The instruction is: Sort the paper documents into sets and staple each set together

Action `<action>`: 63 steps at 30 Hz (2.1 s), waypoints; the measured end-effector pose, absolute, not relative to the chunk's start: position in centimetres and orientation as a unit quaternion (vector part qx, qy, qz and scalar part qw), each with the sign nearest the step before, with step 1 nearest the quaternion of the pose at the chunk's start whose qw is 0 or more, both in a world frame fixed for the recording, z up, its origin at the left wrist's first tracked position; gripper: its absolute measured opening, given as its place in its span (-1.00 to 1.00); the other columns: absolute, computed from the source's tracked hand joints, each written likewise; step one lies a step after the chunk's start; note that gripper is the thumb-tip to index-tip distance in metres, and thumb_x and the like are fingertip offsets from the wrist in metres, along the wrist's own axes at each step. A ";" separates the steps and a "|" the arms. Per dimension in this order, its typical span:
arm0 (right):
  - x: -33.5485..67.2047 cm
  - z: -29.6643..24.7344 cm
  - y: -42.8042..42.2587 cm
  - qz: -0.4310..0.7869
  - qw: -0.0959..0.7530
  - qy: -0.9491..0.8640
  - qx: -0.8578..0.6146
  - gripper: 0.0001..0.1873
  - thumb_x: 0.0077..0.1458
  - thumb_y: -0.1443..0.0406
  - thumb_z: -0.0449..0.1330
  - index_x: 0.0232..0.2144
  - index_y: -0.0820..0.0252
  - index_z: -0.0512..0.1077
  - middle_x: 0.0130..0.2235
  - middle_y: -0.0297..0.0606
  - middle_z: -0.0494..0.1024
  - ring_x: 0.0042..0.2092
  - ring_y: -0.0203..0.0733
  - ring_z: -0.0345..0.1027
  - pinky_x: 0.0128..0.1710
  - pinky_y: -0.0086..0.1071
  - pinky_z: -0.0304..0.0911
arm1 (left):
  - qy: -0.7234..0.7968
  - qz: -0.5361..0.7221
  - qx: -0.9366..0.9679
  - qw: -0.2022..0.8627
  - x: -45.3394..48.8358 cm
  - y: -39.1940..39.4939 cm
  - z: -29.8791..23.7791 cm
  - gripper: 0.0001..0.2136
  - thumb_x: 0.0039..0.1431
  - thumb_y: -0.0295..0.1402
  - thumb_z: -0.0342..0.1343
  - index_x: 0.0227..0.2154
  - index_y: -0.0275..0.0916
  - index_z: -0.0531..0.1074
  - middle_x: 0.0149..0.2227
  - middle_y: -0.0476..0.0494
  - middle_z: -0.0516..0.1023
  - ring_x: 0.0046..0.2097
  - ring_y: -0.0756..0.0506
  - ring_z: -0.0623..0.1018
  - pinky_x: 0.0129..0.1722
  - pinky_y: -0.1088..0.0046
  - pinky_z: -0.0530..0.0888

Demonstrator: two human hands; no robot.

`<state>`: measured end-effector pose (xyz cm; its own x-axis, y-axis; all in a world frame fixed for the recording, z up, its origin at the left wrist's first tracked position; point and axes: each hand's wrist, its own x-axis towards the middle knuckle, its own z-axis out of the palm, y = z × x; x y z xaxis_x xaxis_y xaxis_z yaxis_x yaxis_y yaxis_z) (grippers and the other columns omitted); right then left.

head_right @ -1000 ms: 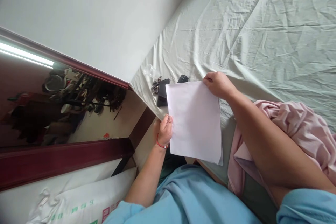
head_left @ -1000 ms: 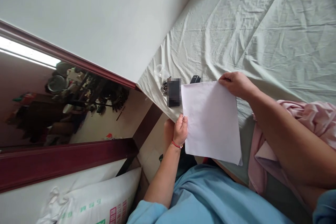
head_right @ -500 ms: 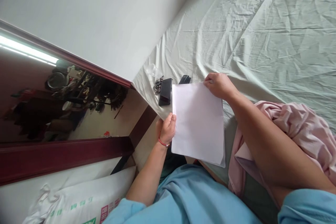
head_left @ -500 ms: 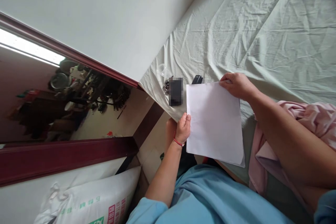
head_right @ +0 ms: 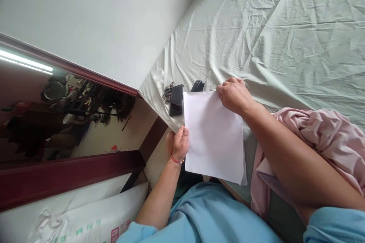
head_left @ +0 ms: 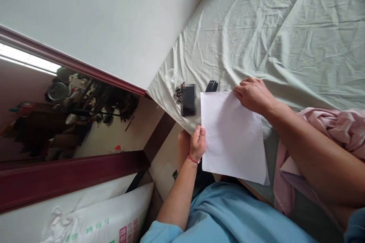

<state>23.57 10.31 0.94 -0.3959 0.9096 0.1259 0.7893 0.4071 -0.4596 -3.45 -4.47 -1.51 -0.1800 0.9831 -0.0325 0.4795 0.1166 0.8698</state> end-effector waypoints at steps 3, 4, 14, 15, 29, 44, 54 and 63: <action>23.6 1.2 10.5 0.180 0.168 -0.808 -0.535 -0.62 0.40 0.25 -0.04 -0.30 0.18 0.55 -0.17 -0.12 0.63 0.04 0.08 0.32 -0.07 -0.13 0.07 | 0.661 0.368 0.570 0.321 -3.0 -4.5 -0.7 -0.47 0.37 0.20 -0.04 -0.48 -0.16 0.19 -0.52 0.07 0.16 -0.47 0.01 0.18 -0.43 0.41 0.22; 23.6 1.2 10.5 0.183 0.162 -0.806 -0.539 -0.63 0.39 0.25 -0.03 -0.31 0.18 0.54 -0.17 -0.11 0.63 0.02 0.08 0.32 -0.11 -0.14 0.05 | 0.661 0.364 0.576 0.316 -2.9 -4.6 -0.4 -0.48 0.39 0.18 -0.05 -0.47 -0.16 0.19 -0.53 0.08 0.14 -0.48 0.01 0.16 -0.44 0.41 0.19; 23.8 0.9 10.6 0.183 0.133 -0.805 -0.549 -0.61 0.38 0.24 -0.05 -0.27 0.16 0.56 -0.15 -0.12 0.64 0.03 0.07 0.33 -0.07 -0.12 0.10 | 0.655 0.361 0.578 0.326 -2.5 -4.4 0.1 -0.47 0.38 0.22 -0.09 -0.44 -0.15 0.19 -0.56 0.12 0.05 -0.52 0.03 0.08 -0.49 0.41 0.12; 23.8 0.9 10.6 0.183 0.133 -0.805 -0.548 -0.61 0.38 0.24 -0.06 -0.27 0.15 0.57 -0.14 -0.13 0.64 0.02 0.07 0.32 -0.08 -0.12 0.11 | 0.657 0.360 0.577 0.326 -2.5 -4.4 0.1 -0.48 0.39 0.21 -0.09 -0.44 -0.15 0.19 -0.56 0.12 0.05 -0.52 0.02 0.08 -0.49 0.41 0.12; 24.0 0.5 10.8 0.172 0.149 -0.809 -0.542 -0.58 0.37 0.24 -0.04 -0.24 0.14 0.62 -0.15 -0.10 0.65 0.00 0.10 0.34 -0.10 -0.12 0.13 | 0.680 0.363 0.555 0.313 -2.6 -4.5 -0.6 -0.52 0.41 0.16 -0.10 -0.30 -0.18 0.38 -0.51 0.06 0.21 -0.45 -0.01 0.22 -0.40 0.42 0.24; 23.8 0.5 10.9 0.187 0.154 -0.816 -0.526 -0.58 0.35 0.19 -0.03 -0.21 0.19 0.62 -0.11 -0.04 0.64 -0.03 0.08 0.34 -0.01 -0.10 0.19 | 0.672 0.343 0.585 0.297 -2.5 -4.5 -0.7 -0.55 0.46 0.10 -0.15 -0.37 -0.16 0.27 -0.54 0.11 0.11 -0.48 0.00 0.16 -0.40 0.42 0.22; 23.7 0.9 10.7 0.192 0.187 -0.814 -0.515 -0.62 0.33 0.20 0.00 -0.28 0.10 0.62 -0.15 -0.13 0.68 0.04 0.11 0.32 0.03 0.00 0.09 | 0.672 0.355 0.576 0.300 -2.2 -5.3 -0.4 -0.60 0.46 0.06 -0.09 -0.27 -0.17 0.38 -0.51 0.07 0.29 -0.47 -0.01 0.28 -0.39 0.44 0.28; 23.6 0.2 10.8 0.192 0.130 -0.831 -0.505 -0.63 0.33 0.22 0.01 -0.26 0.12 0.62 -0.14 -0.14 0.68 0.03 0.10 0.32 -0.06 -0.08 0.10 | 0.859 0.351 0.312 0.206 -13.4 -10.5 -4.5 -0.63 0.43 -0.03 -0.13 -0.07 -0.20 0.40 -0.01 -0.31 0.59 0.01 -0.15 0.55 -0.02 0.31 0.49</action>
<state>23.58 10.82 0.23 -0.4555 0.8899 0.0217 0.7904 0.4156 -0.4501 -13.43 -10.46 -4.50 -0.7210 0.6797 -0.1349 0.3904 0.5593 0.7313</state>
